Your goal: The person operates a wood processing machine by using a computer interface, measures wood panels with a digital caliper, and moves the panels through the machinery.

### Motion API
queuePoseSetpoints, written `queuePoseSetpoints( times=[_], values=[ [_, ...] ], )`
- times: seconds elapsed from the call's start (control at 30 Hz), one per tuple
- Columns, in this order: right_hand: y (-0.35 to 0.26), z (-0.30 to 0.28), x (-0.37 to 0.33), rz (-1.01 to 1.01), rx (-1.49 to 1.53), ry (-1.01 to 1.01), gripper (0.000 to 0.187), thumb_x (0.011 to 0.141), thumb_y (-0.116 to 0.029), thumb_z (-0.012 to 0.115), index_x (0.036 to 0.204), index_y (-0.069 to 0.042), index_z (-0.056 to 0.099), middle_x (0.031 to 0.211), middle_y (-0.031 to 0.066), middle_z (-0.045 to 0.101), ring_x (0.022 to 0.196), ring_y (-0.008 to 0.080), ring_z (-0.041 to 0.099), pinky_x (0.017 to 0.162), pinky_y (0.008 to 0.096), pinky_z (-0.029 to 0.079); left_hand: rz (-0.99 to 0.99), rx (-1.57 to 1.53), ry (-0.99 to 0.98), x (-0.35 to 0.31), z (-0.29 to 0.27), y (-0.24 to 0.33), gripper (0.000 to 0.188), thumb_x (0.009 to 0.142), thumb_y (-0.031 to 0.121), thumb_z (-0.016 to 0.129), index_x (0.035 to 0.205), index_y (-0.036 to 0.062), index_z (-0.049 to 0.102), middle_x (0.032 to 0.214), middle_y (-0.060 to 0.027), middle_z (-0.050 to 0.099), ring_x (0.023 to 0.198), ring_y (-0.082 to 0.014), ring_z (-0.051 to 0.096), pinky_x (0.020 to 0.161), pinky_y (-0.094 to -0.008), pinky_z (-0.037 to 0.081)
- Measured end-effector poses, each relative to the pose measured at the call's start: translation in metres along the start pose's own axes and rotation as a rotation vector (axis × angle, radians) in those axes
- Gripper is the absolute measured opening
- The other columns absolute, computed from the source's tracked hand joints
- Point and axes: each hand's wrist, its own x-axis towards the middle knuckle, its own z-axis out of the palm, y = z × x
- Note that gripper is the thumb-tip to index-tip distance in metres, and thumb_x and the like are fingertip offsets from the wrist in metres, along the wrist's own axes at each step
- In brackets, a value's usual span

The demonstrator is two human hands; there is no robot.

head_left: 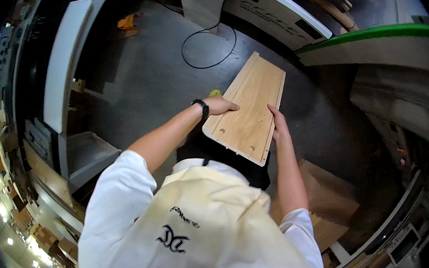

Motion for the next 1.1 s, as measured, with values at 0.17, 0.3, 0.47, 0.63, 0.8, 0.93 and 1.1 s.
queuePoseSetpoints(
  times=[0.17, 0.3, 0.47, 0.63, 0.8, 0.93, 1.1],
  values=[
    [-0.046, -0.071, 0.078, 0.279, 0.171, -0.063, 0.053, 0.099, -0.031, 0.068, 0.138, 0.003, 0.058, 0.124, 0.02, 0.072, 0.107, 0.0353, 0.073, 0.095, 0.0476, 0.061, -0.245, -0.04, -0.136, 0.16, 0.006, 0.05, 0.06, 0.095, 0.043, 0.072, 0.134, -0.0021, 0.066, 0.128, -0.0178, 0.072, 0.111, -0.0258, 0.071, 0.096, -0.0422, 0.055],
    [-0.114, -0.124, 0.168, 0.297, 0.107, -0.129, 0.052, 0.101, -0.03, 0.065, 0.141, 0.002, 0.057, 0.126, 0.0193, 0.072, 0.107, 0.034, 0.073, 0.093, 0.0477, 0.061, -0.296, 0.005, -0.156, 0.295, 0.004, 0.098, 0.049, 0.096, 0.037, 0.07, 0.131, 0.0034, 0.065, 0.115, -0.0131, 0.074, 0.095, -0.0267, 0.075, 0.08, -0.0468, 0.061],
    [-0.132, -0.171, 0.24, 0.286, 0.121, -0.065, 0.047, 0.103, -0.03, 0.062, 0.138, 0.002, 0.058, 0.123, 0.0197, 0.073, 0.098, 0.0337, 0.075, 0.088, 0.0479, 0.064, -0.308, 0.049, -0.197, 0.402, 0.012, 0.084, 0.045, 0.096, 0.038, 0.067, 0.128, 0.0059, 0.066, 0.11, -0.0122, 0.075, 0.095, -0.0254, 0.075, 0.081, -0.047, 0.061],
    [-0.201, -0.198, 0.288, 0.286, 0.035, 0.016, 0.041, 0.102, -0.03, 0.061, 0.13, -0.001, 0.064, 0.112, 0.0177, 0.076, 0.09, 0.0339, 0.076, 0.081, 0.0487, 0.065, -0.369, -0.077, -0.194, 0.458, 0.009, 0.138, 0.04, 0.092, 0.042, 0.063, 0.116, 0.01, 0.069, 0.108, -0.01, 0.076, 0.093, -0.0225, 0.074, 0.075, -0.0481, 0.059],
    [-0.242, -0.203, 0.341, 0.347, -0.017, -0.081, 0.044, 0.1, -0.039, 0.065, 0.127, -0.004, 0.068, 0.108, 0.0147, 0.078, 0.085, 0.0313, 0.076, 0.076, 0.0478, 0.064, -0.384, -0.174, -0.171, 0.497, -0.012, 0.147, 0.038, 0.095, 0.044, 0.06, 0.115, 0.0126, 0.068, 0.107, -0.0089, 0.076, 0.093, -0.0225, 0.074, 0.075, -0.046, 0.06],
    [-0.25, -0.195, 0.354, 0.301, -0.062, -0.032, 0.041, 0.105, -0.031, 0.058, 0.127, 0.003, 0.065, 0.098, 0.019, 0.078, 0.074, 0.0299, 0.077, 0.061, 0.0417, 0.067, -0.376, -0.465, -0.153, 0.505, -0.018, 0.146, 0.034, 0.098, 0.036, 0.056, 0.114, 0.0072, 0.066, 0.103, -0.0124, 0.074, 0.092, -0.0254, 0.075, 0.082, -0.048, 0.064],
    [-0.288, -0.246, 0.374, 0.245, 0.083, -0.319, 0.043, 0.105, -0.029, 0.055, 0.129, 0.006, 0.063, 0.104, 0.0212, 0.076, 0.082, 0.0314, 0.078, 0.063, 0.0441, 0.069, -0.359, -0.533, -0.178, 0.526, -0.013, 0.198, 0.037, 0.103, 0.041, 0.046, 0.109, 0.0147, 0.071, 0.1, -0.0064, 0.078, 0.087, -0.0222, 0.077, 0.08, -0.0451, 0.065]
  ],
)
